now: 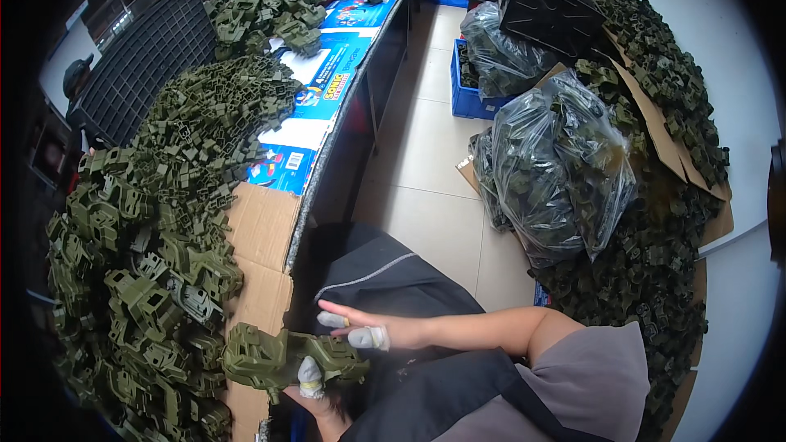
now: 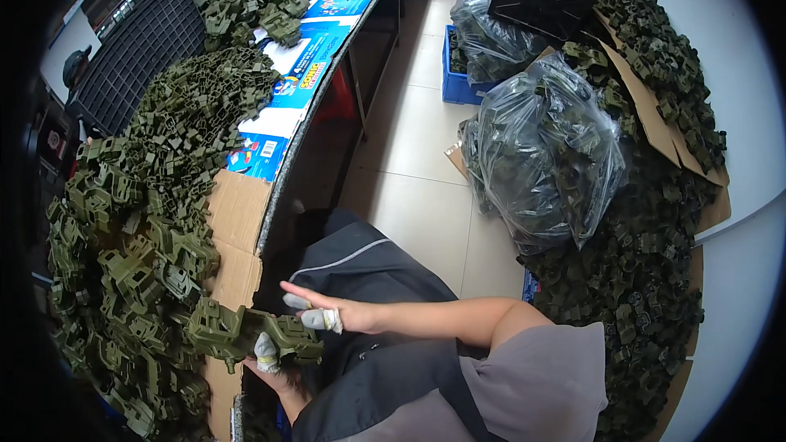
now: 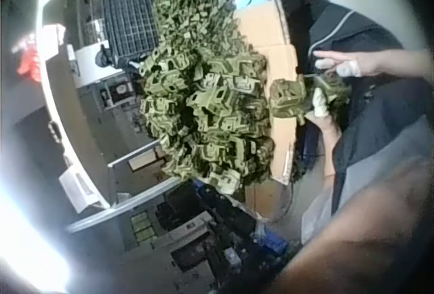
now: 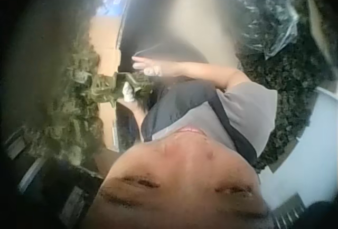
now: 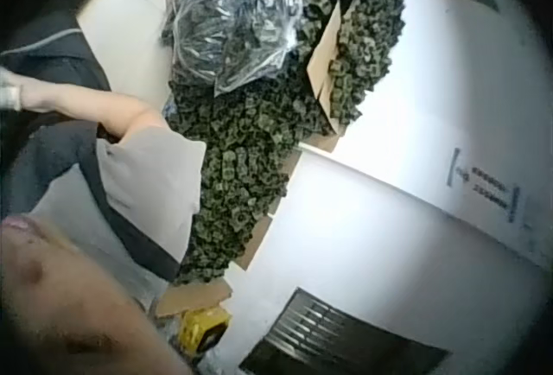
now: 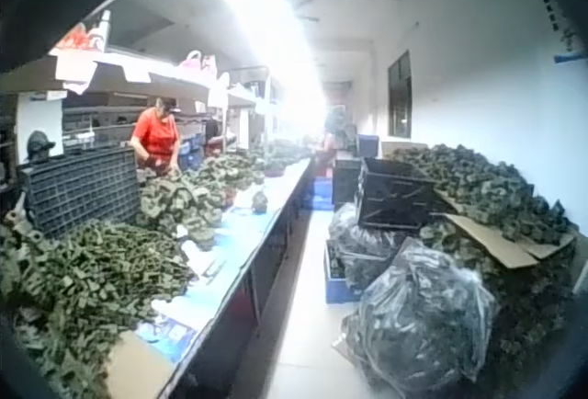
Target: The person repeatedly picks up green plastic components from a large pile on a table, snaps them together by hand, and places the assembled units back onto the pile. The process is continuous and repetitive.
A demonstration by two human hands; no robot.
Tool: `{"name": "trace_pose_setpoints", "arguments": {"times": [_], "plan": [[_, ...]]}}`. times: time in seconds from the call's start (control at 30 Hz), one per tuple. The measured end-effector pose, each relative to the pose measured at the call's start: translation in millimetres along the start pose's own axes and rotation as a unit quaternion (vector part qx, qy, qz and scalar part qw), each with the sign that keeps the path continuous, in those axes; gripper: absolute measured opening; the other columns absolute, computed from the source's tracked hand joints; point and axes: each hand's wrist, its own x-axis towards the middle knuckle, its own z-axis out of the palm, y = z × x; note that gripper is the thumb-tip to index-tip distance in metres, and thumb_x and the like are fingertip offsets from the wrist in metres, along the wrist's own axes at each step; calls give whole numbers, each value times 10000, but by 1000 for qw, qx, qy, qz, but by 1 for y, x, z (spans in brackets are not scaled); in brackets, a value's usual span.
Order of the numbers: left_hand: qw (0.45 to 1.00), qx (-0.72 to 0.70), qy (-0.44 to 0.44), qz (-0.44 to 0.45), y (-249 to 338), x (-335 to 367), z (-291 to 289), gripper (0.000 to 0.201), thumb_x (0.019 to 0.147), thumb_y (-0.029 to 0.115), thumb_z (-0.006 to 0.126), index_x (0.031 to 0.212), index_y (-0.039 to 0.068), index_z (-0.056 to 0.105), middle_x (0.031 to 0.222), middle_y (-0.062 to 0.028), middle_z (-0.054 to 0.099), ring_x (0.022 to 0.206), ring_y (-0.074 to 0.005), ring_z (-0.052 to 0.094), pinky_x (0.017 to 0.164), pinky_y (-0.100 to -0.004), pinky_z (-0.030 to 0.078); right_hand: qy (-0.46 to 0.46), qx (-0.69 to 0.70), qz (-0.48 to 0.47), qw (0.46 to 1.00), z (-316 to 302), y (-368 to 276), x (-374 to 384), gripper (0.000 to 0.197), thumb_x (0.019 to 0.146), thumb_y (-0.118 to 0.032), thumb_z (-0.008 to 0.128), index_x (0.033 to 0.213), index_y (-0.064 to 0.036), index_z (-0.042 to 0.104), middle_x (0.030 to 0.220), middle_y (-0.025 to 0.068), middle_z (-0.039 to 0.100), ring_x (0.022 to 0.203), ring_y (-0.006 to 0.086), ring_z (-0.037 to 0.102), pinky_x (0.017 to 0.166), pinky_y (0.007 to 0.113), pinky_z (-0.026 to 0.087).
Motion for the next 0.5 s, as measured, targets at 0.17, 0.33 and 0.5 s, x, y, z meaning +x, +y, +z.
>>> {"name": "trace_pose_setpoints", "arguments": {"times": [0.17,0.33,0.5], "plan": [[999,8,-36,9,-34,3,-25,556,818,136,632,1310,46,389,1198,-158,519,1042,-246,563,866,-349,501,26,-7,161,987,-30,13,-18,663,846,-201,641,1394,-48,301,1349,108,422,1223,172,417,1017,318,340],[884,325,74,327,26,-1,7,1080,647,193,746,1442,74,25,1322,-198,354,1253,-344,347,1081,-447,224,96,-414,150,893,-49,-55,-49,592,764,-206,710,1278,-63,453,1153,129,562,1063,216,541,894,347,429],[658,618,-416,114,32,1,37,824,635,138,719,1360,28,343,1166,-164,526,1120,-344,480,1035,-490,258,-26,-477,142,867,-24,-32,-44,556,715,-116,669,1231,-24,481,1083,196,573,1029,344,552,859,388,442]]}}
